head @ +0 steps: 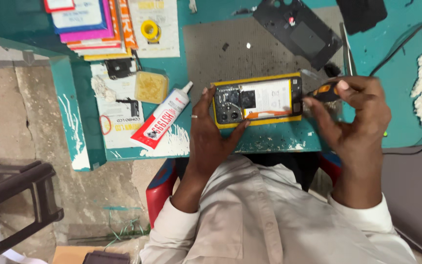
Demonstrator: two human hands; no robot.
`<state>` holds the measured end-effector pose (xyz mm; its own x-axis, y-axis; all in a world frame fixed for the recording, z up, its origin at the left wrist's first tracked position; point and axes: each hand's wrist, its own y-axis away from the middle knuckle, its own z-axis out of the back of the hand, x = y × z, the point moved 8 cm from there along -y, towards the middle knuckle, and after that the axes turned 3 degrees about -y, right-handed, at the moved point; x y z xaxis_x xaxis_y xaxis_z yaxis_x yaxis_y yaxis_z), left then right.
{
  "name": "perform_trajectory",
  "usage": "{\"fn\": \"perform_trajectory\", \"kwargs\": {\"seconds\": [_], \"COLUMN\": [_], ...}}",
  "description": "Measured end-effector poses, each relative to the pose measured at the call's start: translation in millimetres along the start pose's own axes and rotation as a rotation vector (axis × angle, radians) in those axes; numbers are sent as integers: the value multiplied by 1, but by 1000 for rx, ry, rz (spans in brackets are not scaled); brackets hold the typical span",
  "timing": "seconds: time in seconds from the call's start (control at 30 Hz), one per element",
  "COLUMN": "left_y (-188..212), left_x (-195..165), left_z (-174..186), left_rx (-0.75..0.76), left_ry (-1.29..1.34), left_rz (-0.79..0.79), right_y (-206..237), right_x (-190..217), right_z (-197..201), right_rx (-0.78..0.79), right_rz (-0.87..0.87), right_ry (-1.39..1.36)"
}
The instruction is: The person uses a screwdriver to remove screws from a disassembled smartphone placed on a yellow stand. They repeatedly loosen and remove screws from the phone's internal frame and set them aside on the workbench.
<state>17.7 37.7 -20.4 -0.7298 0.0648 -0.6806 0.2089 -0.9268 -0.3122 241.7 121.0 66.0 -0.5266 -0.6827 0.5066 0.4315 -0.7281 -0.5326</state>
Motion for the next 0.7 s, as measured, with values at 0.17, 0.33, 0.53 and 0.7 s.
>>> {"fn": "perform_trajectory", "kwargs": {"seconds": [0.17, 0.33, 0.53, 0.7], "left_y": [-1, -2, -3, 0], "left_x": [-3, -8, -10, -9], "left_z": [4, 7, 8, 7], "left_rx": [-36, -72, -90, -92], "left_ry": [28, 31, 26, 21], "left_rz": [-12, -44, -62, -62], "right_y": [-8, -10, -5, -6], "right_x": [8, 11, 8, 12], "right_z": [1, 7, 5, 2], "right_rx": [69, 66, 48, 67], "right_rz": [-55, 1, -45, -6], "right_ry": [108, 229, 207, 301]}}
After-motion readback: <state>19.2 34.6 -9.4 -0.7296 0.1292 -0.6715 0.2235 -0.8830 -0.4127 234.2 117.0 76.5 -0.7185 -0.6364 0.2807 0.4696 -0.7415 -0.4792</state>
